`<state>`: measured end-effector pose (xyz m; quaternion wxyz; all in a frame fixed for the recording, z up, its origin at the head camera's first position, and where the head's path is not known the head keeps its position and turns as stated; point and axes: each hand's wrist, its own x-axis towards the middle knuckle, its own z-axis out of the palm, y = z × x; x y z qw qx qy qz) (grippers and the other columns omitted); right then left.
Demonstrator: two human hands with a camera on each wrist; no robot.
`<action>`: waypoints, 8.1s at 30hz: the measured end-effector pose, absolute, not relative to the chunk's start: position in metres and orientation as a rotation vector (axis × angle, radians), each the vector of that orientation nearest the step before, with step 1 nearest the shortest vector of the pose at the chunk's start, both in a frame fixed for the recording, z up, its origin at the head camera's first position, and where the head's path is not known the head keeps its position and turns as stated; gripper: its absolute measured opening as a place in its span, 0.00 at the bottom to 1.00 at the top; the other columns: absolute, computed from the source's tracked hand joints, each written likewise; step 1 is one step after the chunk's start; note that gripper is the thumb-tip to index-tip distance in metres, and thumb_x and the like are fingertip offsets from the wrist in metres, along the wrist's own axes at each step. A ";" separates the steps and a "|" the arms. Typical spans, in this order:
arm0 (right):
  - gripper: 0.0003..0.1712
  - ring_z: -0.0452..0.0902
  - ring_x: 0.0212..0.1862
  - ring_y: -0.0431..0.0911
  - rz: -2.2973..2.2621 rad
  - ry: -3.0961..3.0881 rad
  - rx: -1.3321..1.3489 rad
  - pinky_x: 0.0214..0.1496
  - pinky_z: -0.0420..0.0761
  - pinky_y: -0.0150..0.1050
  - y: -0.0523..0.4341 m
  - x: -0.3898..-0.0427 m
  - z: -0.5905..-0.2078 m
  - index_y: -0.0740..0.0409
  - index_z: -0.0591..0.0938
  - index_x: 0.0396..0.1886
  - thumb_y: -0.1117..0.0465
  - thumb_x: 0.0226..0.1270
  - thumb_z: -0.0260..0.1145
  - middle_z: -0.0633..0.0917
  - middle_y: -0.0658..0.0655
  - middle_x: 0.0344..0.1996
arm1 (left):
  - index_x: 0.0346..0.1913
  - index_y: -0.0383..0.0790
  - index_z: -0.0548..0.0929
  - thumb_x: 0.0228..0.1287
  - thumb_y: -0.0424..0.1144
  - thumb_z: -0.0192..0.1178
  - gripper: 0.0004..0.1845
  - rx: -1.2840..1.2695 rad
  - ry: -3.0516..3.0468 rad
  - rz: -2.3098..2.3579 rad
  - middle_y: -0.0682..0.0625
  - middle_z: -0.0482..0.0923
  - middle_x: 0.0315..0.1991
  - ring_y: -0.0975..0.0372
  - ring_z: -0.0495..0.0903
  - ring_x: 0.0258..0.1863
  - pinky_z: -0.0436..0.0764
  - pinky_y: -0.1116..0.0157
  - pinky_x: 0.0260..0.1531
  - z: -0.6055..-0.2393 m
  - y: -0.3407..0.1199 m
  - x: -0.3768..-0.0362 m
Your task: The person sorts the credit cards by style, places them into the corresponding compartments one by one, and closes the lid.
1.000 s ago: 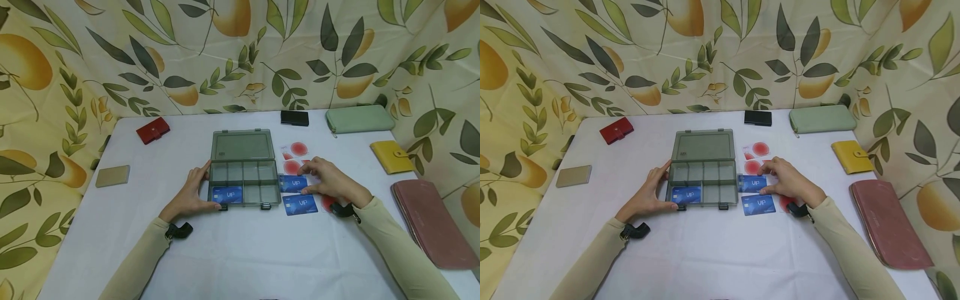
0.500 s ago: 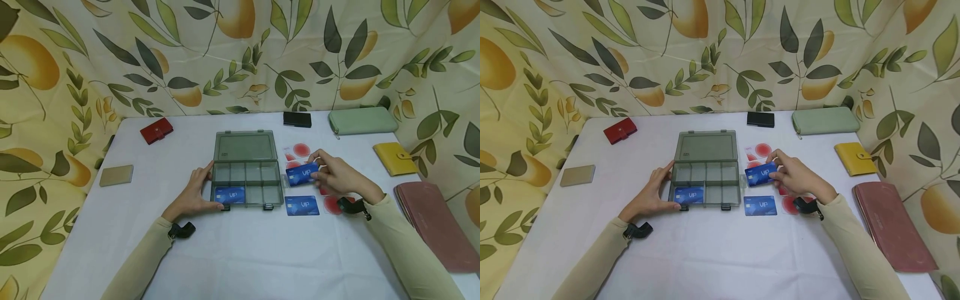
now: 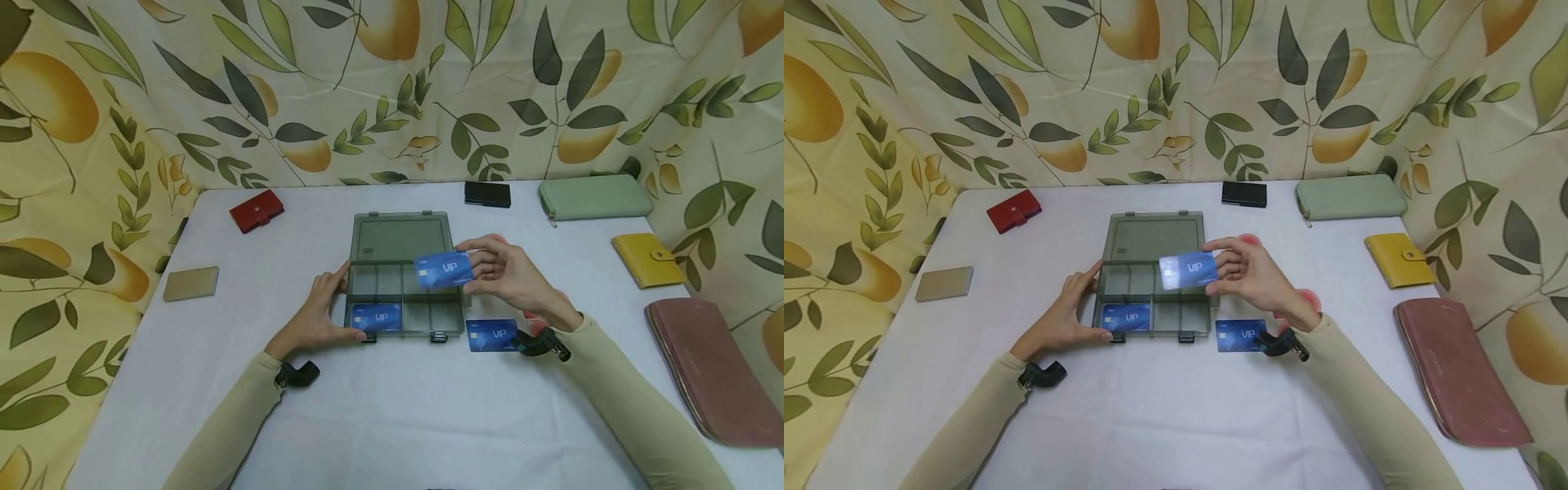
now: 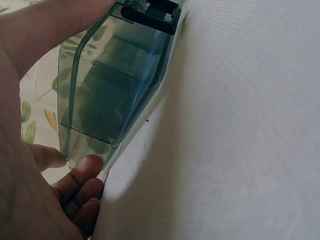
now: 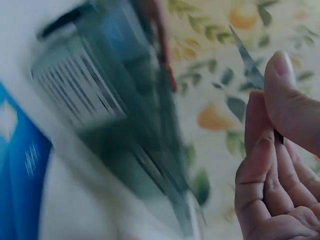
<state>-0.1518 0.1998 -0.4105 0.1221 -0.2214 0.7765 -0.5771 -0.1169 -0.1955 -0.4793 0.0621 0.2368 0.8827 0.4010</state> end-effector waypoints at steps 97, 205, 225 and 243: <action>0.38 0.79 0.34 0.44 -1.443 2.474 -0.916 0.32 0.73 0.33 0.111 -0.131 -0.435 0.58 0.86 0.60 0.59 0.47 0.89 0.89 0.52 0.38 | 0.88 0.46 0.46 0.45 0.61 0.83 0.74 0.664 2.656 1.205 0.43 0.67 0.58 0.51 0.62 0.59 0.67 0.44 0.64 -0.478 -0.194 -0.115; 0.41 0.65 0.71 0.56 -1.269 2.651 -0.890 0.63 0.73 0.58 0.195 -0.129 -0.440 0.45 0.90 0.56 0.52 0.35 0.94 0.76 0.58 0.69 | 0.88 0.46 0.47 0.45 0.57 0.84 0.72 0.638 2.685 1.176 0.43 0.68 0.59 0.52 0.62 0.60 0.70 0.42 0.63 -0.472 -0.190 -0.113; 0.35 0.70 0.68 0.61 -0.996 2.821 -0.667 0.64 0.72 0.64 0.243 -0.163 -0.430 0.58 0.86 0.61 0.58 0.52 0.88 0.79 0.63 0.64 | 0.88 0.46 0.47 0.46 0.60 0.83 0.72 0.620 2.674 1.175 0.41 0.68 0.60 0.50 0.63 0.61 0.69 0.40 0.66 -0.475 -0.192 -0.113; 0.32 0.75 0.48 0.55 -0.862 2.782 -0.483 0.54 0.74 0.50 0.266 -0.181 -0.439 0.63 0.76 0.52 0.56 0.58 0.85 0.82 0.63 0.46 | 0.88 0.47 0.46 0.45 0.61 0.83 0.73 0.690 2.678 1.204 0.42 0.68 0.58 0.52 0.63 0.58 0.68 0.45 0.62 -0.481 -0.192 -0.113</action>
